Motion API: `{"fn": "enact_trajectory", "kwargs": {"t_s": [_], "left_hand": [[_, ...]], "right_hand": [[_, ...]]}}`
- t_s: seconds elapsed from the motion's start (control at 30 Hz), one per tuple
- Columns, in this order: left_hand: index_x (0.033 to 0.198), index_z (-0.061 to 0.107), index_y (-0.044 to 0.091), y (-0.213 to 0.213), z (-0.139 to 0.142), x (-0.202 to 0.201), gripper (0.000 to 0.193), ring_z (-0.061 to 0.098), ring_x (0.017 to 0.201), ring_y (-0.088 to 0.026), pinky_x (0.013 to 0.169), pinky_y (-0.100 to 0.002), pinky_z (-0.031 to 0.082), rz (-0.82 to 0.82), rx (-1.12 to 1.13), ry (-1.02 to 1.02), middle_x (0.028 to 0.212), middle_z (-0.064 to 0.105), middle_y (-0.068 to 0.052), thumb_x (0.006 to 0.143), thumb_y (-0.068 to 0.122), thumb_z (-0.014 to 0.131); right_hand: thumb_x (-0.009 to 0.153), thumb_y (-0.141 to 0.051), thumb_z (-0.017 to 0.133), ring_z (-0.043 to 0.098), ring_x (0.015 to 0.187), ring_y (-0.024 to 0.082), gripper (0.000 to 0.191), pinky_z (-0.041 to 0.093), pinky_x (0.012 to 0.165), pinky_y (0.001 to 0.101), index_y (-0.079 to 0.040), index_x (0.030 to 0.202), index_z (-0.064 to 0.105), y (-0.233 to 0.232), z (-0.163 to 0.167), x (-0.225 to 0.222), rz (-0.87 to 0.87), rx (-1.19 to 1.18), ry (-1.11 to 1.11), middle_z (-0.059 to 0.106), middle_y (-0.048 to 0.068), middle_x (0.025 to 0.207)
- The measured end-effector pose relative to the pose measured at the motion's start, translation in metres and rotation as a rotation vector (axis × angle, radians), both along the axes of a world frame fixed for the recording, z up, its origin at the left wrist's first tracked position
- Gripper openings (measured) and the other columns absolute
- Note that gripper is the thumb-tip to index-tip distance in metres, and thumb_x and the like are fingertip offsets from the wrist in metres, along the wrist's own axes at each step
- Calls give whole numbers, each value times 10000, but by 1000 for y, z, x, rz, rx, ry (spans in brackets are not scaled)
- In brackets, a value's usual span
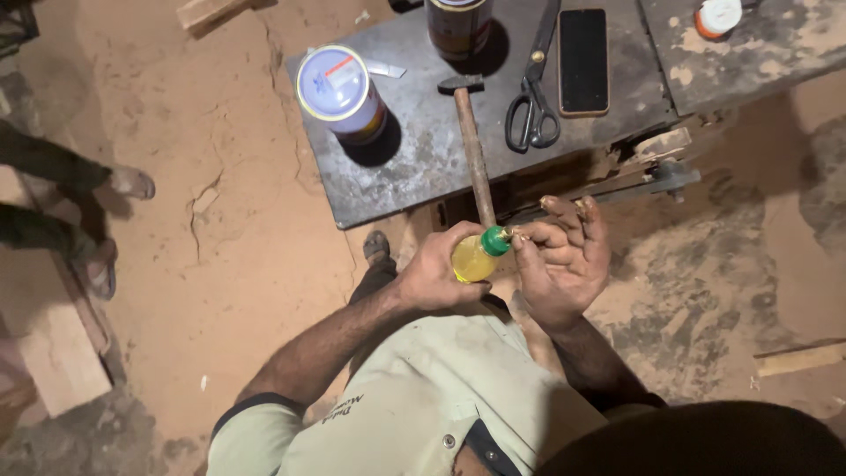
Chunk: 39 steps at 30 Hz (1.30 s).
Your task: The person opens a yellow plastic bottle and pours its contents into a metal paint can. They then close the bottle and place it on the table.
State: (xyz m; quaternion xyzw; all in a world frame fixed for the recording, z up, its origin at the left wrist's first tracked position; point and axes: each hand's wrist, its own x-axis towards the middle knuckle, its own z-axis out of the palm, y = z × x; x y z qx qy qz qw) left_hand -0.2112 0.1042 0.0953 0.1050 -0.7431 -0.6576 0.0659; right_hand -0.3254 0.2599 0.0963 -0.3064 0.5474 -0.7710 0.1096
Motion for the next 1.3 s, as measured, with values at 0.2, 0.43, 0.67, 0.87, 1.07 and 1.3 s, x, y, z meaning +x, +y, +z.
{"fn": "enact_trajectory", "kwargs": {"t_s": [0.2, 0.43, 0.67, 0.87, 1.07, 1.3], "left_hand": [[1288, 589, 32, 28, -3, 12, 642, 680, 969, -111, 870, -296, 580, 72, 27, -44, 1050, 698, -45, 710, 155, 840], [1246, 580, 54, 50, 0, 31, 582, 666, 990, -96, 898, -300, 584, -250, 313, 11, 1060, 685, -14, 724, 156, 818], [1255, 596, 46, 95, -9, 58, 616, 706, 972, -152, 895, -333, 601, -540, 541, 197, 1037, 720, -50, 732, 169, 897], [1277, 577, 42, 132, -37, 100, 693, 699, 996, -181, 873, -343, 590, -412, 642, 277, 1061, 709, -87, 686, 172, 914], [1287, 568, 39, 141, -64, 153, 747, 693, 972, -202, 841, -348, 584, -89, 672, 198, 1061, 708, -120, 641, 172, 917], [1229, 569, 32, 159, -68, 121, 719, 713, 937, -221, 811, -366, 602, -6, 567, 145, 1025, 712, -127, 614, 153, 919]], "right_hand": [[967, 220, 599, 665, 1011, 174, 855, 606, 899, 296, -122, 1659, 233, 6, -2, -1, 114, -44, 27, 496, 180, 1479], [936, 198, 591, 657, 1023, 186, 829, 566, 883, 289, -97, 1633, 255, 44, 23, 9, 323, -138, -238, 524, 187, 1471], [924, 142, 681, 673, 1012, 211, 762, 577, 900, 330, -79, 1582, 367, 88, 43, 37, 621, -328, -549, 565, 210, 1415], [968, 64, 743, 683, 1051, 199, 650, 578, 939, 343, -61, 1541, 464, 136, 37, 58, 617, -262, -592, 536, 187, 1522], [977, -5, 734, 694, 1106, 224, 608, 582, 977, 398, -48, 1524, 473, 182, 29, 42, 608, -320, -622, 520, 185, 1548], [1035, -133, 592, 614, 1299, 308, 422, 486, 1089, 503, 3, 1429, 523, 219, -30, -43, 445, -339, -692, 566, 177, 1472]]}}
